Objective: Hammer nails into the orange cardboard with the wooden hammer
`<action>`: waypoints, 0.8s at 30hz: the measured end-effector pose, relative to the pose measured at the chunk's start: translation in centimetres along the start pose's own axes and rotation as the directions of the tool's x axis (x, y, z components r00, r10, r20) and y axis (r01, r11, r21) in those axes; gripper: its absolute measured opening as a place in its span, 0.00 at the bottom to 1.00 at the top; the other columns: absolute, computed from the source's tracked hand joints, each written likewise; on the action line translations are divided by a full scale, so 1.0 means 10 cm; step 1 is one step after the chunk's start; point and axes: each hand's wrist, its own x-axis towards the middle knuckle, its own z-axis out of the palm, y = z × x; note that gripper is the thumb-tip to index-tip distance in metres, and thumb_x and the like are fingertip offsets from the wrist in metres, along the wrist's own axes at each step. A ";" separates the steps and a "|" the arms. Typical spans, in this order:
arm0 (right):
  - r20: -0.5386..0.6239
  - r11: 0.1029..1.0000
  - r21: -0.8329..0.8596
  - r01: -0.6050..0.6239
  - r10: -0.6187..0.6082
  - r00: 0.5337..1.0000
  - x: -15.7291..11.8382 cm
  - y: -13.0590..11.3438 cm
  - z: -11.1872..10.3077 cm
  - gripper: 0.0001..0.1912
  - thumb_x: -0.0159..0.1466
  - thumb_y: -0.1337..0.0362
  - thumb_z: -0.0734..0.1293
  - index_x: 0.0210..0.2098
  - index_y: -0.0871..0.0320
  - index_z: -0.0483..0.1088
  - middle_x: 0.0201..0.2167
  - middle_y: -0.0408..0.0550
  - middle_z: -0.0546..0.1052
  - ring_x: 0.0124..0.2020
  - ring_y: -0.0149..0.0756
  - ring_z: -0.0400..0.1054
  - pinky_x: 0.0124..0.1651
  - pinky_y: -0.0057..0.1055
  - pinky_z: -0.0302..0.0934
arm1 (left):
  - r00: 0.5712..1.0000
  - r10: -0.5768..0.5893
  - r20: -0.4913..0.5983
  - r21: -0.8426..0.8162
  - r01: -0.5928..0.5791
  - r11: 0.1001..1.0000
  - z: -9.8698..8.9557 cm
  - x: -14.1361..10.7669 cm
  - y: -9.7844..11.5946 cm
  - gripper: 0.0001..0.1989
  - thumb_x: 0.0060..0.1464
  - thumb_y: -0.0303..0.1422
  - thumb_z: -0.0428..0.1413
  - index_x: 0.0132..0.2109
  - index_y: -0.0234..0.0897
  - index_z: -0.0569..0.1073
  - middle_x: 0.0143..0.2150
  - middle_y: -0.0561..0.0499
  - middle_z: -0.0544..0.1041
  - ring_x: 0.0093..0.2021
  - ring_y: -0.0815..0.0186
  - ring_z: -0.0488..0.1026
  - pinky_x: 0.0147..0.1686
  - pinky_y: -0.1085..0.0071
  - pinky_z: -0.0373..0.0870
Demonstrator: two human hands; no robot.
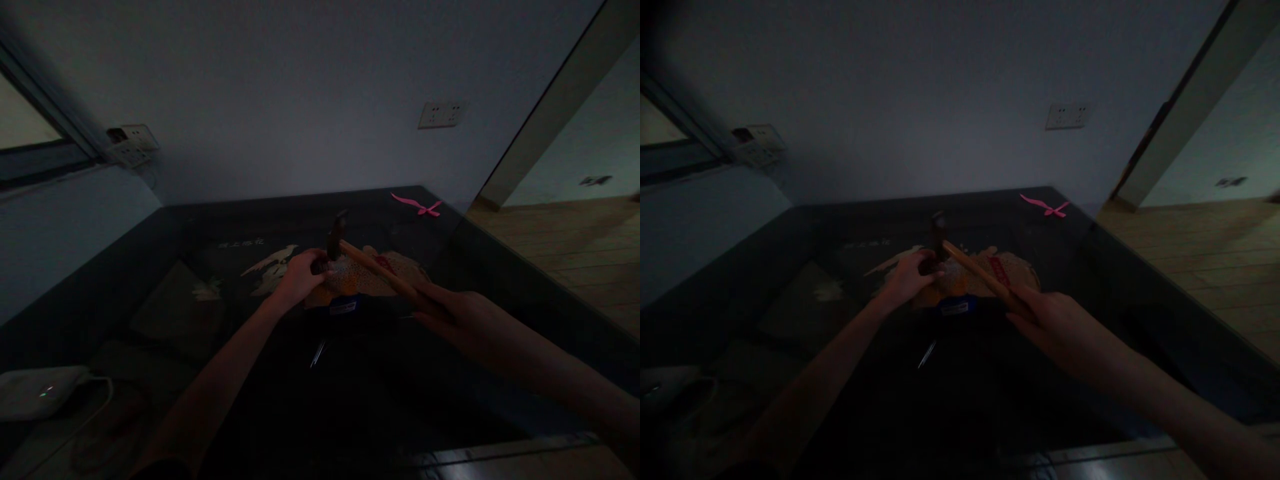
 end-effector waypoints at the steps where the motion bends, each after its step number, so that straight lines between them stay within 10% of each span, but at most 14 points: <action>1: 0.001 1.000 0.005 0.000 0.000 1.000 0.00 0.00 0.00 0.15 0.62 0.66 0.60 0.47 0.63 0.69 0.25 0.49 0.78 0.17 0.32 0.69 0.19 0.25 0.59 | 1.000 0.011 -0.015 0.005 -0.011 1.000 -0.01 0.00 0.00 0.14 0.47 0.27 0.60 0.43 0.34 0.74 0.41 0.47 0.78 0.41 0.63 0.75 0.44 0.67 0.71; 24: 0.042 0.996 -0.083 0.042 -0.038 0.998 0.10 -0.03 0.05 0.13 0.62 0.67 0.61 0.45 0.60 0.70 0.30 0.50 0.80 0.25 0.35 0.74 0.24 0.26 0.61 | 0.993 -0.116 0.010 0.111 0.114 0.987 0.04 0.02 -0.06 0.09 0.52 0.32 0.56 0.40 0.36 0.77 0.38 0.49 0.80 0.37 0.63 0.76 0.39 0.70 0.69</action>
